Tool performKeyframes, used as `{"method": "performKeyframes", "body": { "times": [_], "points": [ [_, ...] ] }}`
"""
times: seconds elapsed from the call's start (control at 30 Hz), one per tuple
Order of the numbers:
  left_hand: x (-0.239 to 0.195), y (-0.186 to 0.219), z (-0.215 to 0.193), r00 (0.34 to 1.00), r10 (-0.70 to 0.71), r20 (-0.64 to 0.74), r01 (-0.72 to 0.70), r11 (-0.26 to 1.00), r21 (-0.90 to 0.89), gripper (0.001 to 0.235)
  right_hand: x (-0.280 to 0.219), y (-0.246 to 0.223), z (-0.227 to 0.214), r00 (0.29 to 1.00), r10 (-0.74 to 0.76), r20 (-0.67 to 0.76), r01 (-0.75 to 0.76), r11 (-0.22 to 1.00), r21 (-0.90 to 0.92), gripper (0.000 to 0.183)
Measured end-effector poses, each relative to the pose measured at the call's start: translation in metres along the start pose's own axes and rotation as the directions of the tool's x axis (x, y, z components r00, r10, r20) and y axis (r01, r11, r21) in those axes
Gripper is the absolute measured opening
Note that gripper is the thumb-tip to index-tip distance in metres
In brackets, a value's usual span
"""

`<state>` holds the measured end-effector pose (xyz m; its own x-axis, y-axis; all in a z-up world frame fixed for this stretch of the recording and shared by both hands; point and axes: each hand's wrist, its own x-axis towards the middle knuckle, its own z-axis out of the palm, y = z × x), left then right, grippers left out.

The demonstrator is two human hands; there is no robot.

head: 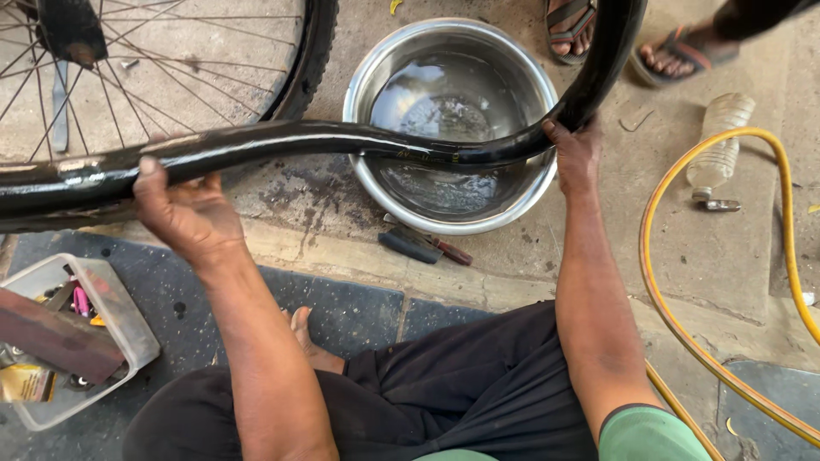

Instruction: The person submerges a bicycle inner tube in a metal bowl of water to locate a puncture by observing air bubbles. After identifying the leak, they remove the tube, dry it, and proceed to fit the inner tube back into the tire casing on the bicycle wheel.

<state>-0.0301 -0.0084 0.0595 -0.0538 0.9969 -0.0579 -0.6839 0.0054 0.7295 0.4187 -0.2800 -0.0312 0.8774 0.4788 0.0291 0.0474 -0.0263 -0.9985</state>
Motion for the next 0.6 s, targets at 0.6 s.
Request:
{"method": "performKeyframes", "body": {
  "times": [0.6],
  "points": [
    [-0.028,0.007,0.041,0.827,-0.009,0.563,-0.102,0.981,0.166,0.060,-0.006,0.014,0.010,0.990,-0.019,-0.136,-0.019,0.963,-0.270,0.055]
  ]
}}
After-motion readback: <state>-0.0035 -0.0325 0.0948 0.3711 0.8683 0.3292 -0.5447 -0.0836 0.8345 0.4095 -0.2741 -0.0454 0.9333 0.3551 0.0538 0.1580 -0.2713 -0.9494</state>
